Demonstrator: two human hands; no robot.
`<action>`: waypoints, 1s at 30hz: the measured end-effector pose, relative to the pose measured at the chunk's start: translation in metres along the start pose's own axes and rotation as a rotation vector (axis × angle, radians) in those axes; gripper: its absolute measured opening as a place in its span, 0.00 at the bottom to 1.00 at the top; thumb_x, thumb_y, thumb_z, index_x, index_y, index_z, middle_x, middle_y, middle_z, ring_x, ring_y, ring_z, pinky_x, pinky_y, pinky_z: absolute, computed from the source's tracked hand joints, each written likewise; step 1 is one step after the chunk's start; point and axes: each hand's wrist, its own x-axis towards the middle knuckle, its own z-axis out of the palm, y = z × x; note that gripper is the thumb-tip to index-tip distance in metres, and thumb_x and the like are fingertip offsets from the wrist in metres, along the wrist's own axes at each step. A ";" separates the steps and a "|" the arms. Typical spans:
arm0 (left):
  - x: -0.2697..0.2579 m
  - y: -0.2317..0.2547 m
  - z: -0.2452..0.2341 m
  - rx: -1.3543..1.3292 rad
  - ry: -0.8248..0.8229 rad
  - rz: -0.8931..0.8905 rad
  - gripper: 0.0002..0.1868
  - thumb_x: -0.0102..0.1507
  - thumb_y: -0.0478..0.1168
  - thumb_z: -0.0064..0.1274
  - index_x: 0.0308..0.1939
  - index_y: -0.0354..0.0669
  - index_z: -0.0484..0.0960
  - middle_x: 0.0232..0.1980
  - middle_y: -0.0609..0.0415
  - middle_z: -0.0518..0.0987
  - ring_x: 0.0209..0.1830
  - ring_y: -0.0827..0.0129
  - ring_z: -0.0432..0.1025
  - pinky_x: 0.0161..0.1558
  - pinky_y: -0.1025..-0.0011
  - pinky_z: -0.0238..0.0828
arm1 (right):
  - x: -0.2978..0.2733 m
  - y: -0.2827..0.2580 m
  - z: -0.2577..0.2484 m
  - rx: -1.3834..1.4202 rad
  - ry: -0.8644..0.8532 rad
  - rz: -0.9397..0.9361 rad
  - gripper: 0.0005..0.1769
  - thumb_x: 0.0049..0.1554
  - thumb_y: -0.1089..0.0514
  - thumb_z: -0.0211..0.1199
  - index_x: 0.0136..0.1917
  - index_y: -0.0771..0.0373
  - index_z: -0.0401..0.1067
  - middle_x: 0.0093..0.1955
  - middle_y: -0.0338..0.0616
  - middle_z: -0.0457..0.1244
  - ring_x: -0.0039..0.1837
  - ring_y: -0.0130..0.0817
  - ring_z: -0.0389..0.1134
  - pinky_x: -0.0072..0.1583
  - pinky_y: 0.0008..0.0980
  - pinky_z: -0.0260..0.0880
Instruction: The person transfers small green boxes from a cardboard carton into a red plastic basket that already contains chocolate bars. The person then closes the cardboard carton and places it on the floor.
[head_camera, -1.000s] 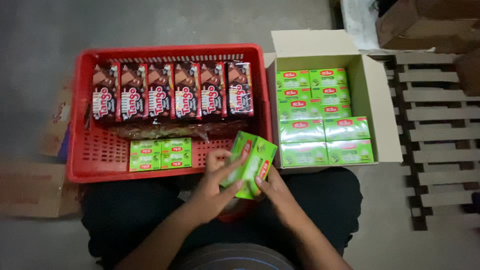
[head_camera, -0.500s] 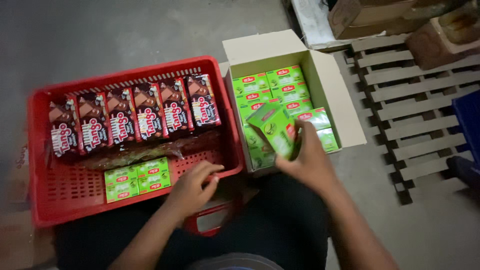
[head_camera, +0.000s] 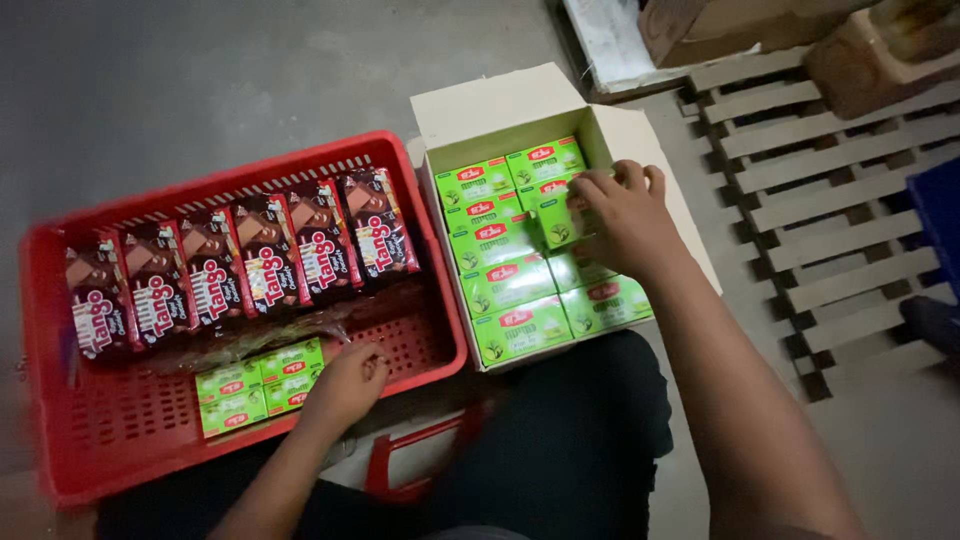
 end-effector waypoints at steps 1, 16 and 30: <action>-0.001 0.004 -0.003 0.007 -0.007 -0.004 0.14 0.64 0.47 0.50 0.49 0.51 0.85 0.49 0.44 0.83 0.56 0.45 0.77 0.58 0.53 0.74 | 0.002 0.001 0.011 0.008 -0.005 0.004 0.47 0.33 0.38 0.80 0.64 0.45 0.66 0.64 0.29 0.62 0.69 0.46 0.56 0.70 0.55 0.49; 0.002 0.001 0.003 -0.095 -0.017 -0.113 0.07 0.60 0.44 0.49 0.31 0.51 0.81 0.27 0.58 0.80 0.27 0.68 0.72 0.35 0.66 0.64 | -0.024 -0.052 0.070 0.198 0.078 0.043 0.40 0.61 0.40 0.43 0.79 0.65 0.55 0.83 0.59 0.46 0.81 0.78 0.38 0.74 0.76 0.39; 0.007 -0.007 0.010 -0.052 -0.008 -0.211 0.09 0.59 0.45 0.49 0.34 0.55 0.86 0.27 0.60 0.83 0.28 0.68 0.76 0.37 0.67 0.67 | -0.050 -0.089 0.052 0.200 -0.188 0.457 0.52 0.57 0.21 0.40 0.85 0.47 0.41 0.87 0.56 0.28 0.82 0.74 0.25 0.71 0.80 0.25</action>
